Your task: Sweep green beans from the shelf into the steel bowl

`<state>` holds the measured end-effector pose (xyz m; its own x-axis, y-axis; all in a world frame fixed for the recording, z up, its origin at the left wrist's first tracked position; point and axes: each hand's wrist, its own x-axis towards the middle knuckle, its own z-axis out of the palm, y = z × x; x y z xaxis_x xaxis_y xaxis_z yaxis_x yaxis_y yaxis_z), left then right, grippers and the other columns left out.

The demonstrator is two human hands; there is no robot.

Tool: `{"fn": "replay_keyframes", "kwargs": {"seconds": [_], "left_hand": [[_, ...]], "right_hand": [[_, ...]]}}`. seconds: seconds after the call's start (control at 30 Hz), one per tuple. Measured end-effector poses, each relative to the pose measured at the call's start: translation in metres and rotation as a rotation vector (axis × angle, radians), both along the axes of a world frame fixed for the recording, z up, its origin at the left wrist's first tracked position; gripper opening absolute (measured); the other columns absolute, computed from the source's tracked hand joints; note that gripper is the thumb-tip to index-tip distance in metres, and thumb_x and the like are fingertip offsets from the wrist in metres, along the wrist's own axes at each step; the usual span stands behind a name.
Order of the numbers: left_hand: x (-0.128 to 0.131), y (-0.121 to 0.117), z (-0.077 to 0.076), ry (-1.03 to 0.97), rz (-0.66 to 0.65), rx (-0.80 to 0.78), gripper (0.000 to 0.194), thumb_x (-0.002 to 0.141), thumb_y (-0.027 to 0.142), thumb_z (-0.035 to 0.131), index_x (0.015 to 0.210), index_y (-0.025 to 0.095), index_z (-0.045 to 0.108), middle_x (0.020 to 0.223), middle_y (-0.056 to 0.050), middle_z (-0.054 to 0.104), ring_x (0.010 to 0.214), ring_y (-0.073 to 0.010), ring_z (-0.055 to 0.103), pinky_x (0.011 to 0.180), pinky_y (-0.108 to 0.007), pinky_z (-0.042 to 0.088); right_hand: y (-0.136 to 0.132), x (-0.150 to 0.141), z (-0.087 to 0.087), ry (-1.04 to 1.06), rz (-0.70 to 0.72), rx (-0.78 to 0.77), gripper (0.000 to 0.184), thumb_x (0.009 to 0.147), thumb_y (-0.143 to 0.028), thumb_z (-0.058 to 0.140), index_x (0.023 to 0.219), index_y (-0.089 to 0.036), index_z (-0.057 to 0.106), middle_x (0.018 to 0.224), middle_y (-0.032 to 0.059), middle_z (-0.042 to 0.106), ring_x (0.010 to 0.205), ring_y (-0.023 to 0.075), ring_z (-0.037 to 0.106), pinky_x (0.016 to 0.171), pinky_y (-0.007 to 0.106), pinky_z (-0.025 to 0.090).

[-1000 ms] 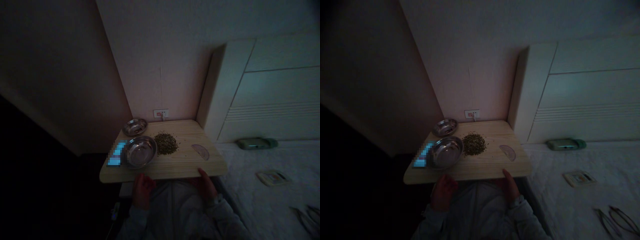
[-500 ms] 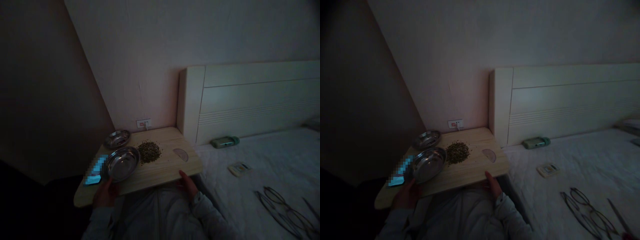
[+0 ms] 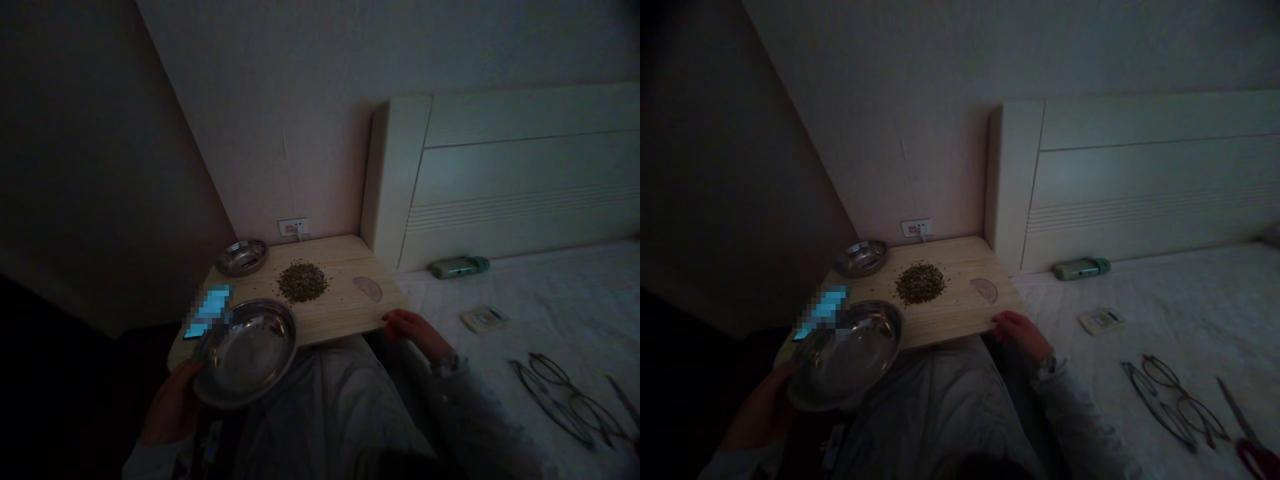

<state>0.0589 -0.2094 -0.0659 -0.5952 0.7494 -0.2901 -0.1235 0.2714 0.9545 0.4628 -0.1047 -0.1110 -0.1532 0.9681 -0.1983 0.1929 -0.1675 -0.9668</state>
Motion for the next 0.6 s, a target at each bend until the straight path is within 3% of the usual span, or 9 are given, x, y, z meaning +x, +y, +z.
{"fn": "replay_keyframes", "kwargs": {"seconds": [0.1,0.17,0.23,0.33,0.4,0.6], "left_hand": [[0.007,-0.013,0.007,-0.177,0.044,-0.134,0.011,0.057,0.025,0.057,0.064,0.017,0.062,0.066,-0.002,0.067,0.08,-0.025,0.061,0.066,-0.034,0.049],[0.006,-0.018,0.009,-0.144,-0.008,-0.155,0.018,0.05,0.028,0.064,0.065,0.018,0.064,0.069,-0.002,0.068,0.087,-0.027,0.06,0.073,-0.033,0.048],[-0.001,-0.022,0.006,-0.067,-0.064,-0.166,0.028,0.042,0.029,0.07,0.067,0.019,0.066,0.074,-0.003,0.07,0.096,-0.0301,0.058,0.082,-0.035,0.046],[-0.018,-0.027,-0.003,-0.039,-0.166,-0.161,0.038,0.041,0.033,0.074,0.077,0.021,0.068,0.084,-0.004,0.071,0.103,-0.0322,0.056,0.093,-0.04,0.04],[-0.028,-0.032,-0.01,-0.074,-0.243,-0.151,0.041,0.041,0.035,0.075,0.08,0.021,0.07,0.088,-0.005,0.072,0.104,-0.0331,0.055,0.095,-0.041,0.038],[-0.036,-0.038,-0.02,-0.149,-0.303,-0.278,0.028,0.033,0.028,0.077,0.059,0.021,0.068,0.077,-0.008,0.072,0.101,-0.0368,0.056,0.094,-0.042,0.039]], "right_hand": [[0.03,-0.001,0.014,-0.332,-0.122,0.231,0.029,0.074,-0.042,0.051,0.084,-0.017,0.062,0.079,0.0053,0.064,0.072,0.0172,0.058,0.067,0.031,0.046],[0.05,-0.007,0.014,-0.565,-0.184,0.323,0.029,0.076,-0.036,0.051,0.096,-0.017,0.06,0.099,0.0088,0.063,0.087,0.0188,0.058,0.08,0.033,0.045],[0.066,-0.014,0.01,-0.761,-0.174,0.333,0.038,0.076,-0.035,0.052,0.108,-0.014,0.057,0.113,0.0144,0.057,0.099,0.0228,0.055,0.087,0.036,0.042],[0.077,-0.023,0.002,-0.981,-0.103,0.313,0.048,0.077,-0.041,0.052,0.114,-0.01,0.054,0.117,0.0209,0.053,0.108,0.0312,0.048,0.088,0.043,0.04],[0.08,-0.025,0.0,-1.049,-0.081,0.308,0.047,0.078,-0.043,0.05,0.112,-0.012,0.055,0.116,0.0209,0.053,0.108,0.0331,0.048,0.086,0.045,0.04],[0.086,-0.022,0.005,-1.024,-0.065,0.235,0.049,0.074,-0.039,0.054,0.116,-0.014,0.053,0.118,0.0183,0.052,0.104,0.0303,0.052,0.083,0.04,0.042]]}}
